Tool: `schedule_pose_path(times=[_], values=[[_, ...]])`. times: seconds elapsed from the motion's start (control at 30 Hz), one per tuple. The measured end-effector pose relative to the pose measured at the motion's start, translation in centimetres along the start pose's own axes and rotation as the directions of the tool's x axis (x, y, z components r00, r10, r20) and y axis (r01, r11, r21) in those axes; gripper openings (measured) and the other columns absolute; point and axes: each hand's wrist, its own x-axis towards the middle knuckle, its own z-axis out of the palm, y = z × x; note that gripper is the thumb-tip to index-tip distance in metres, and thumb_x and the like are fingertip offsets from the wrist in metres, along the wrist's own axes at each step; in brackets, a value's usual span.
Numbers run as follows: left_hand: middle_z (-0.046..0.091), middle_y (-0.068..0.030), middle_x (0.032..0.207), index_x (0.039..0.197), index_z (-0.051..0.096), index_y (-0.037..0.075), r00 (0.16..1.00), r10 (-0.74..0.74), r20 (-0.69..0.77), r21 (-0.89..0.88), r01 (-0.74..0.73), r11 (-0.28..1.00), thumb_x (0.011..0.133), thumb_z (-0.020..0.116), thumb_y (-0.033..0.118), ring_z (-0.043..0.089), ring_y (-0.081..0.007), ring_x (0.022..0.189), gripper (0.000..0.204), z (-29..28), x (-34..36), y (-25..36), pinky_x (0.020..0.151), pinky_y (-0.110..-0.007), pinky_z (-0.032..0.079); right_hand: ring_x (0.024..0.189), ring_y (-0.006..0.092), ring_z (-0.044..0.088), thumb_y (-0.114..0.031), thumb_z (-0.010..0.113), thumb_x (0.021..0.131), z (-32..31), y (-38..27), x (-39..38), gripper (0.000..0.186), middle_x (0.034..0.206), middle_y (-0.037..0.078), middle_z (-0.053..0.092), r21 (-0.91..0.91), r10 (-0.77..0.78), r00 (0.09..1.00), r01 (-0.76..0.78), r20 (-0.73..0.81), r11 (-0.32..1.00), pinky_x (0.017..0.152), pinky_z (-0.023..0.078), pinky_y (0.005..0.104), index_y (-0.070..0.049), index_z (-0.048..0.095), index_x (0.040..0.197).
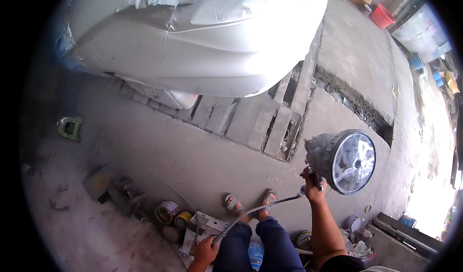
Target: The person pours white paint from a container into a spray gun cup using a funnel, then stirs the mixture with a metal stick. They attach the cup to the spray gun and proceed to spray paint the hood of a white car that is masked with blue plastic and tape.
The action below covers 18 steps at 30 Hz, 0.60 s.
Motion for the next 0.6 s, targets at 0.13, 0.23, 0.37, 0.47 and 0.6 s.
schedule_pose_path(times=[0.13,0.23,0.37,0.47,0.6], values=[[0.065,-0.0138,0.085,0.104,0.061,0.006,0.998,-0.018,0.055,-0.122,0.025,0.992,0.082,0.061,0.025,0.061,-0.0355,0.078,0.029,-2.4,0.0,0.9,0.069,-0.045,0.048,0.076,0.0136,0.057,-0.008,0.054,0.09,0.1,-0.9,3.3,0.022,0.094,0.006,0.06,0.292,0.035,0.973,0.035,-0.23,0.956,0.068,0.048,0.0283,0.0,0.052,0.111],[0.065,-0.0136,0.082,0.102,0.061,0.006,0.994,0.033,-0.102,-0.179,-0.051,0.983,0.081,0.063,0.024,0.062,-0.0354,0.073,0.028,-3.3,0.4,0.4,0.065,-0.044,0.048,0.075,0.0129,0.055,-0.009,0.055,0.091,1.8,-1.0,3.9,0.033,0.106,0.006,0.055,0.358,0.148,0.953,-0.045,-0.265,0.933,0.068,0.046,0.0276,-0.001,0.046,0.122],[0.063,-0.0142,0.075,0.097,0.062,0.006,0.937,0.147,-0.317,-0.131,-0.196,0.972,0.08,0.065,0.02,0.061,-0.0334,0.066,0.022,-5.9,2.1,-2.2,0.057,-0.041,0.047,0.076,0.0108,0.052,-0.011,0.056,0.09,6.3,-1.4,3.8,0.028,0.098,0.005,0.057,0.302,0.116,0.949,-0.023,-0.293,0.953,0.069,0.045,0.0255,0.0,0.049,0.116],[0.063,-0.014,0.078,0.098,0.063,0.006,0.94,0.148,-0.308,-0.12,-0.193,0.974,0.08,0.065,0.022,0.062,-0.0333,0.071,0.025,-8.2,3.8,-5.1,0.061,-0.042,0.049,0.076,0.0125,0.052,-0.011,0.057,0.09,11.7,-2.5,3.1,0.019,0.09,0.005,0.058,0.155,0.082,0.963,-0.043,-0.256,0.987,0.07,0.045,0.0287,0.001,0.055,0.105],[0.063,-0.0135,0.078,0.098,0.062,0.006,0.952,0.12,-0.283,-0.121,-0.16,0.98,0.08,0.065,0.021,0.062,-0.0334,0.071,0.024,-10.7,6.1,-10.9,0.06,-0.043,0.048,0.068,0.015,0.044,-0.01,0.059,0.085,22.5,-6.3,2.3,0.024,0.077,0.003,0.047,-0.063,-0.278,0.923,0.271,-0.265,0.961,0.06,0.038,0.0272,-0.002,0.047,0.104]])
